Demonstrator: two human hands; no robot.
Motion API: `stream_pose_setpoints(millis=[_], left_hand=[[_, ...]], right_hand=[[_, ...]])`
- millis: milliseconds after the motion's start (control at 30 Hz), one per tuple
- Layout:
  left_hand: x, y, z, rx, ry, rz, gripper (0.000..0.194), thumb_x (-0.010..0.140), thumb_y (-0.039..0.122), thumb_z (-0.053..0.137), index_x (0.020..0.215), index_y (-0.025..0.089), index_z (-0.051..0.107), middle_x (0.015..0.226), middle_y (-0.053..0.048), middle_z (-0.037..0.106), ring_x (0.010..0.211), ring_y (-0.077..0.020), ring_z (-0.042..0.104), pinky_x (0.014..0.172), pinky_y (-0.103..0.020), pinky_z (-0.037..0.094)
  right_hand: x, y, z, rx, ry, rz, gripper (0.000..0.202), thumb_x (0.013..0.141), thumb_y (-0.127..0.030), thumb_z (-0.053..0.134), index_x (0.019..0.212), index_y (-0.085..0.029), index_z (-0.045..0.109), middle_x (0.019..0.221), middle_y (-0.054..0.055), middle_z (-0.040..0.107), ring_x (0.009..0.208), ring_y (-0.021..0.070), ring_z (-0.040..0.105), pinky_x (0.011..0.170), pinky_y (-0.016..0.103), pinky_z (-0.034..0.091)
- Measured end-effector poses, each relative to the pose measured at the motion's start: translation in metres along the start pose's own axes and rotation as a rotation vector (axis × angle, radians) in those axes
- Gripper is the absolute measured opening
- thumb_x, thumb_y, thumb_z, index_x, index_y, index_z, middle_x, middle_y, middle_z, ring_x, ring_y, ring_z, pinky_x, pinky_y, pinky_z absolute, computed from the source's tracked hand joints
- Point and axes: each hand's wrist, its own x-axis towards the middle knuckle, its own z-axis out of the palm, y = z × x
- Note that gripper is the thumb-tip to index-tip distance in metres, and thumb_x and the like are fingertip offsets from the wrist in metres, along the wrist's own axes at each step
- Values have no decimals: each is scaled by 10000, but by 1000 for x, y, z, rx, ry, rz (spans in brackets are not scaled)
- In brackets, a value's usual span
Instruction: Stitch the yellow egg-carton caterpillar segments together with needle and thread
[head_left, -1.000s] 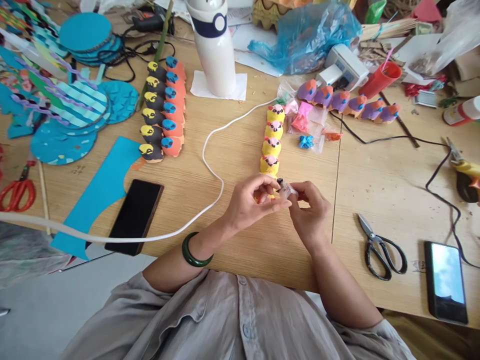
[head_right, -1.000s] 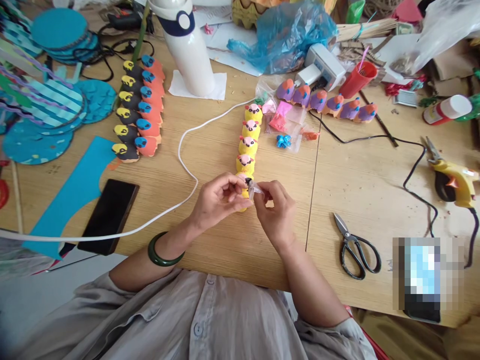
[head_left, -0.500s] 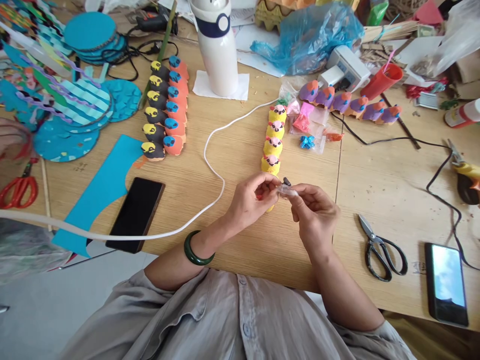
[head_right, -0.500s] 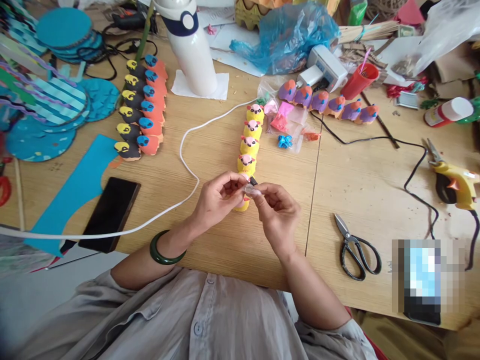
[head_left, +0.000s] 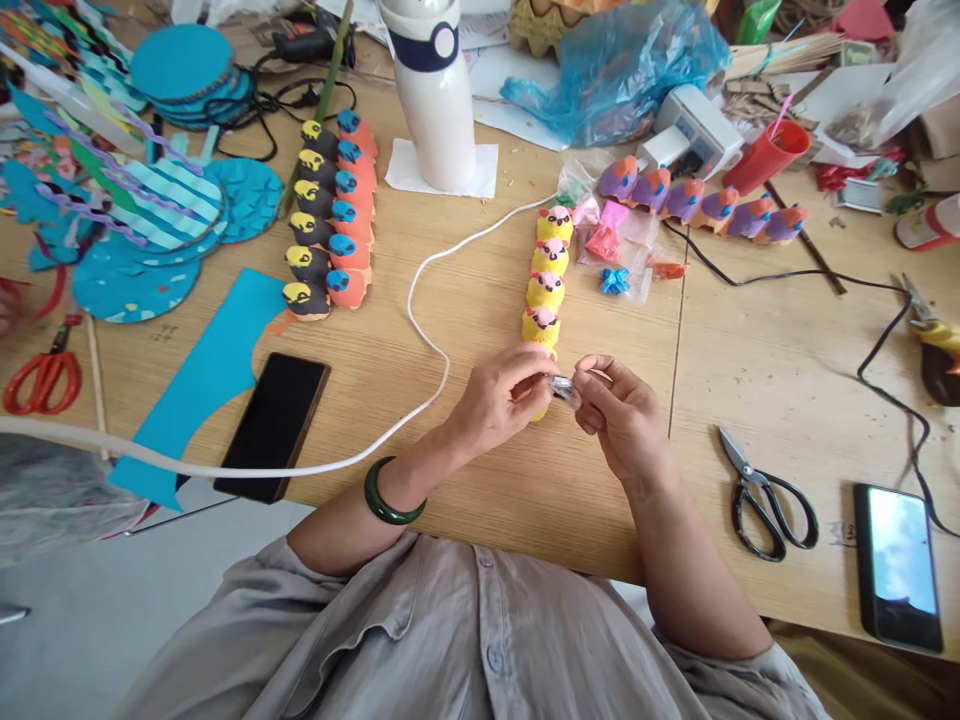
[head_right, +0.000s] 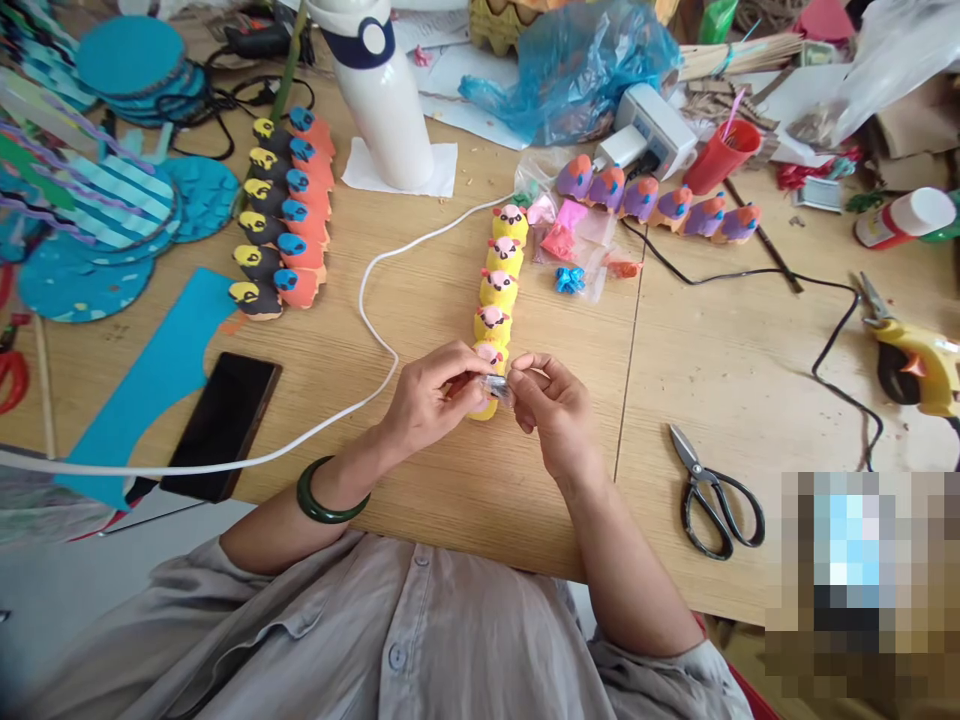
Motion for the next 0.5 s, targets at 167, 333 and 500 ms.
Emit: stream_pose_setpoints(millis=[167, 333, 500], left_hand=[[0, 8, 1, -102, -90, -66, 192, 924, 183, 552, 783, 187, 682, 769, -24, 610, 732, -143, 558, 666, -261, 434], [0, 12, 2, -519, -243, -360, 174, 881, 267, 605, 737, 182, 651, 637, 23, 495, 574, -103, 406, 549, -259, 339], [0, 9, 1, -450, -51, -406, 75, 844, 249, 640, 799, 189, 636, 698, 23, 540, 619, -103, 477, 594, -245, 396]], right_hand=[[-3, 1, -3, -68, 33, -117, 331, 781, -428, 886, 894, -228, 647, 575, -75, 543, 475, 70, 382, 435, 216, 252], [3, 2, -6, -39, -47, -42, 368, 764, -467, 888, 923, -234, 653, 565, -82, 518, 471, 77, 364, 431, 223, 260], [6, 5, -4, 37, -66, 1, 334, 759, -464, 861, 886, -231, 658, 605, -74, 483, 502, 81, 335, 465, 241, 297]])
